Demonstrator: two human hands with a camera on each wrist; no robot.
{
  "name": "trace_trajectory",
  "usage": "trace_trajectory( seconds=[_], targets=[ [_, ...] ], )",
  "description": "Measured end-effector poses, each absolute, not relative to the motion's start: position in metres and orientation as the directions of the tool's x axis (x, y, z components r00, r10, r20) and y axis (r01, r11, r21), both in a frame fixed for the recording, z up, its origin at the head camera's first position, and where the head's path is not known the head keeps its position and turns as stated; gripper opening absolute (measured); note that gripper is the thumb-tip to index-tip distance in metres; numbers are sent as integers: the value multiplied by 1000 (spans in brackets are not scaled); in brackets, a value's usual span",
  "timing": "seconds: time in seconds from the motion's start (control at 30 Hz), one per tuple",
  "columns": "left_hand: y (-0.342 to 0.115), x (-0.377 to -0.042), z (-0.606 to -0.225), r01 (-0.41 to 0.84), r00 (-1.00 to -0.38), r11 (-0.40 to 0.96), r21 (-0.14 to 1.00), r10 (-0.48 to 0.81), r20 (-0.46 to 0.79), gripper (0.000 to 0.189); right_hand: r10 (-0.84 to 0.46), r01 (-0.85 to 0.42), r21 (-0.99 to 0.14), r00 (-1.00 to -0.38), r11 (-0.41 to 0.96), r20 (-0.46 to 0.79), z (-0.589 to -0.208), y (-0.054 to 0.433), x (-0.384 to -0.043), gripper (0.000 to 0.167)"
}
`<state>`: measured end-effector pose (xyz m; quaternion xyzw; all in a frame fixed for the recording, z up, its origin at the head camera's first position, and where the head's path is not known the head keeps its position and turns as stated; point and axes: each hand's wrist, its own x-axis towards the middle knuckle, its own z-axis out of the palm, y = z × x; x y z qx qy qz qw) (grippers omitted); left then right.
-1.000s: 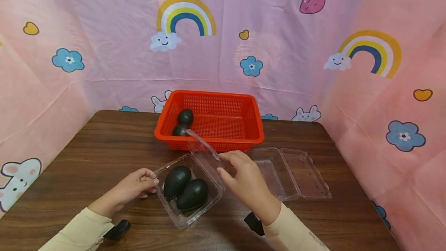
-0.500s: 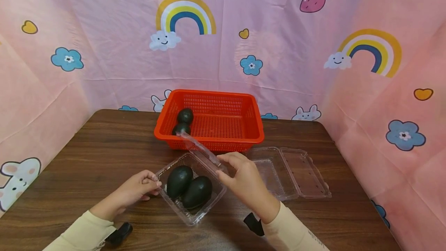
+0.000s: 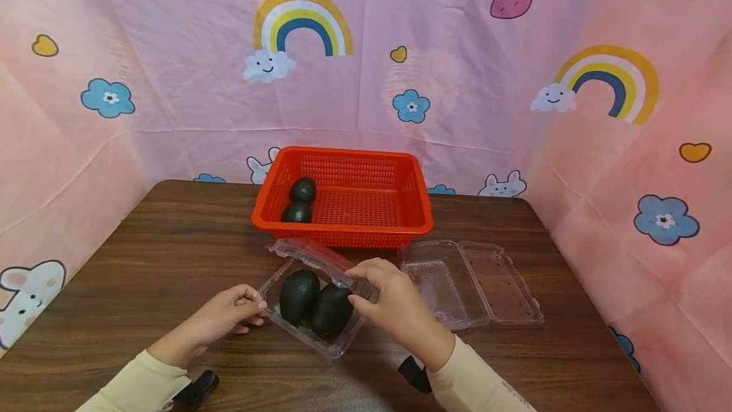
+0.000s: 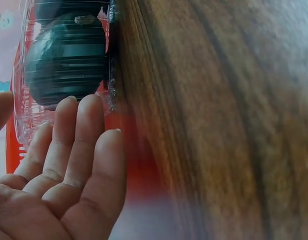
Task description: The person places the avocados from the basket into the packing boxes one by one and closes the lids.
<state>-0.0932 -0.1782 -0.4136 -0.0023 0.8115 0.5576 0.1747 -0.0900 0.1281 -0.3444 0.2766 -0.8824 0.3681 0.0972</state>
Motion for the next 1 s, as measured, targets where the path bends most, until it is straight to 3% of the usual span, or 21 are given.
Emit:
trace_trajectory(
  seconds=[0.37,1.0],
  targets=[
    [-179,-93,-414,-180,-929,339,923,250,-272,18,-505,-668,-495,-744,556,437,-363,131,-89,36],
    [-171,-89,-415,-205,-921,332,921,253,-296,21,-531,-759,-297,-628,580,569,-379,138,-89,38]
  ],
)
